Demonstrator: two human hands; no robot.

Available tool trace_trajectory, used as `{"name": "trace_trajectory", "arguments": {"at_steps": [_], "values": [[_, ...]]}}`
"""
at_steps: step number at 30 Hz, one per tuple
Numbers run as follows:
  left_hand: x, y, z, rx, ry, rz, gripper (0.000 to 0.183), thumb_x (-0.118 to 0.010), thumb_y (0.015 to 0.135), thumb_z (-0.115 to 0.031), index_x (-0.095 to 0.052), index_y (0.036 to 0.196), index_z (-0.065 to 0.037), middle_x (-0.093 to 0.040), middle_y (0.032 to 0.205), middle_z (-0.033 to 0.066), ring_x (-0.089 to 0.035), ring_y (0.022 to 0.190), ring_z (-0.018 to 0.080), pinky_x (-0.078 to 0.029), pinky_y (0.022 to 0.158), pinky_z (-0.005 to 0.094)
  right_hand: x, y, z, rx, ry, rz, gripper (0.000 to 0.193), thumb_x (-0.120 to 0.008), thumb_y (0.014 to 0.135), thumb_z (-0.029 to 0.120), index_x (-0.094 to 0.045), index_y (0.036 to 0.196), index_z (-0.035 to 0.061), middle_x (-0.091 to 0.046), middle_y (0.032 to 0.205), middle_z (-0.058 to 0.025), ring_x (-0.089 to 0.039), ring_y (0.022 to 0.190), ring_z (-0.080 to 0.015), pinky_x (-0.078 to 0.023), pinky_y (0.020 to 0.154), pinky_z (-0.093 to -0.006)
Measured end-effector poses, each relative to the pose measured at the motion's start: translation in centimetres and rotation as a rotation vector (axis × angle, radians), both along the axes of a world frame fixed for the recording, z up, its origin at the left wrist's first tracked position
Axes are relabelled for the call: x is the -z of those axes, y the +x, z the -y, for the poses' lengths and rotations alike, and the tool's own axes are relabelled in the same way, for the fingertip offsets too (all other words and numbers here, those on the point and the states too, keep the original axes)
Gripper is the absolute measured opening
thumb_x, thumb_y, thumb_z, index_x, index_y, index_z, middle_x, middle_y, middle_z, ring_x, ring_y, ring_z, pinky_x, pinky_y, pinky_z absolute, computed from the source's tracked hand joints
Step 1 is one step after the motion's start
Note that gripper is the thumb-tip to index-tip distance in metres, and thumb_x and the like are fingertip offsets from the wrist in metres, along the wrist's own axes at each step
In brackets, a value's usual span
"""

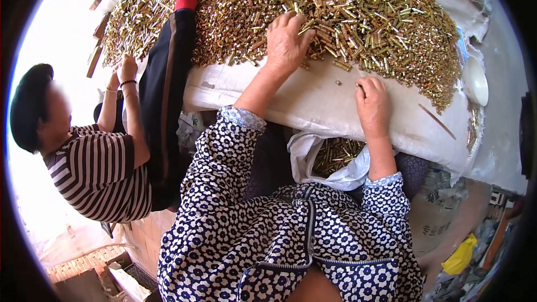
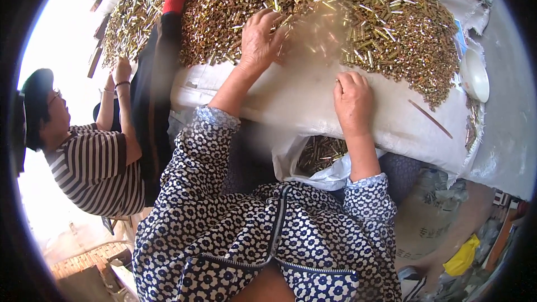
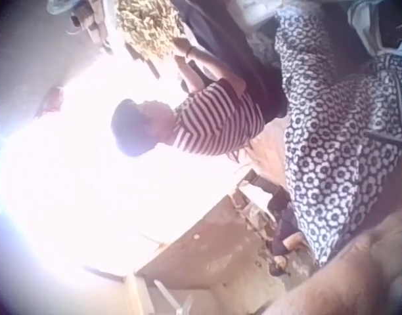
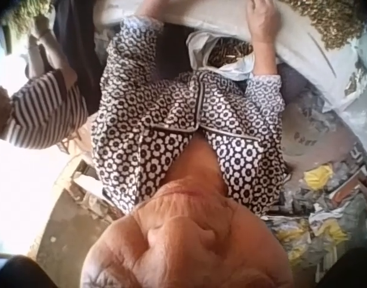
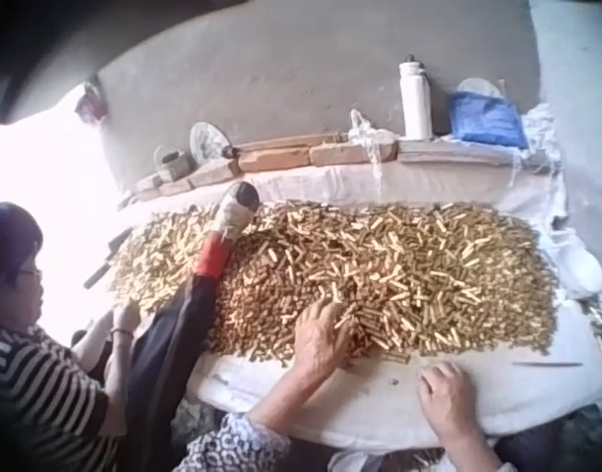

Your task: The person sorts and inspects small brass metal components by hand on a white cloth workspace.

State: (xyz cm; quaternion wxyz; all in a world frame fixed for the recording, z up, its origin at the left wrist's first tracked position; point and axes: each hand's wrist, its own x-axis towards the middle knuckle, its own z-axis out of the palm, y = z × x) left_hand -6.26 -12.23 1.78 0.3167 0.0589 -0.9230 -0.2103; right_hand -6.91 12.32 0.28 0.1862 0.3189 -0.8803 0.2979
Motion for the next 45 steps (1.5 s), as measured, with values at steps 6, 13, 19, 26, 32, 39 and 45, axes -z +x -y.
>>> {"name": "trace_trajectory", "arguments": {"at_steps": [6, 13, 19, 26, 32, 39, 45], "values": [[1.4, 1.3, 2.2, -0.133, 0.002, 0.084, 0.052, -0.057, 0.086, -0.046, -0.056, 0.119, -0.006, -0.048, 0.129, 0.0158, -0.041, 0.122, 0.0342, -0.030, 0.102, 0.0483, -0.2, -0.2, 0.0, 0.031, 0.040, 0.034, 0.011, -0.060, 0.076, 0.005, -0.063, 0.087, 0.0067, -0.064, 0.093, -0.0078, -0.060, 0.088, -0.0272, -0.049, 0.078, -0.0380], [3.0, -0.6, 0.1, -0.172, 0.182, 0.170, 0.052, -0.058, 0.083, -0.050, -0.059, 0.116, -0.010, -0.052, 0.124, 0.0133, -0.040, 0.121, 0.0300, -0.026, 0.101, 0.0503, 0.0, -0.4, 0.1, 0.014, 0.046, 0.055, 0.013, -0.059, 0.078, 0.007, -0.063, 0.090, 0.0072, -0.064, 0.095, -0.0080, -0.060, 0.091, -0.0269, -0.049, 0.080, -0.0371], [3.1, -1.2, -5.1, -0.128, 0.279, 0.198, 0.046, -0.061, 0.083, -0.042, -0.058, 0.115, -0.009, -0.041, 0.134, 0.0206, -0.035, 0.124, 0.0371, -0.030, 0.099, 0.0509, 0.4, -0.9, -0.3, 0.013, 0.053, 0.022, 0.014, -0.059, 0.079, 0.007, -0.064, 0.092, 0.0075, -0.064, 0.096, -0.0087, -0.060, 0.092, -0.0273, -0.049, 0.081, -0.0372], [5.7, -4.0, -8.2, -0.062, 0.041, 0.177, 0.048, -0.060, 0.084, -0.033, -0.048, 0.123, -0.008, -0.040, 0.136, 0.0199, -0.037, 0.123, 0.0388, -0.031, 0.099, 0.0506, 1.1, -1.4, -0.1, 0.018, 0.023, 0.000, 0.014, -0.059, 0.078, 0.006, -0.064, 0.091, 0.0085, -0.063, 0.094, -0.0073, -0.060, 0.090, -0.0268, -0.049, 0.080, -0.0372], [1.0, -1.9, -9.9, -0.056, 0.193, 0.182, 0.052, -0.064, 0.080, -0.034, -0.048, 0.123, -0.009, -0.041, 0.135, 0.0170, -0.037, 0.123, 0.0367, -0.030, 0.099, 0.0526, 1.3, -1.6, -0.1, 0.017, -0.002, -0.034, 0.013, -0.058, 0.078, 0.003, -0.063, 0.090, 0.0059, -0.062, 0.092, -0.0101, -0.059, 0.087, -0.0294, -0.048, 0.078, -0.0380], [5.5, 3.0, -4.8, 0.104, 0.012, -0.009, 0.039, -0.068, 0.079, -0.021, -0.055, 0.114, -0.007, -0.049, 0.126, 0.0187, -0.045, 0.117, 0.0343, -0.035, 0.100, 0.0454, 0.7, -0.8, 0.3, -0.038, 0.002, -0.013, 0.014, -0.058, 0.077, 0.003, -0.062, 0.091, 0.0050, -0.062, 0.093, -0.0103, -0.060, 0.086, -0.0299, -0.048, 0.077, -0.0368], [2.9, 9.6, -1.0, -0.326, -0.085, 0.195, 0.052, -0.064, 0.082, -0.035, -0.050, 0.122, -0.005, -0.043, 0.133, 0.0238, -0.042, 0.121, 0.0405, -0.033, 0.102, 0.0468, 0.3, -0.6, -0.1, 0.002, 0.013, 0.002, 0.012, -0.059, 0.077, 0.005, -0.064, 0.088, 0.0075, -0.064, 0.092, -0.0086, -0.060, 0.088, -0.0283, -0.049, 0.078, -0.0371]]}}
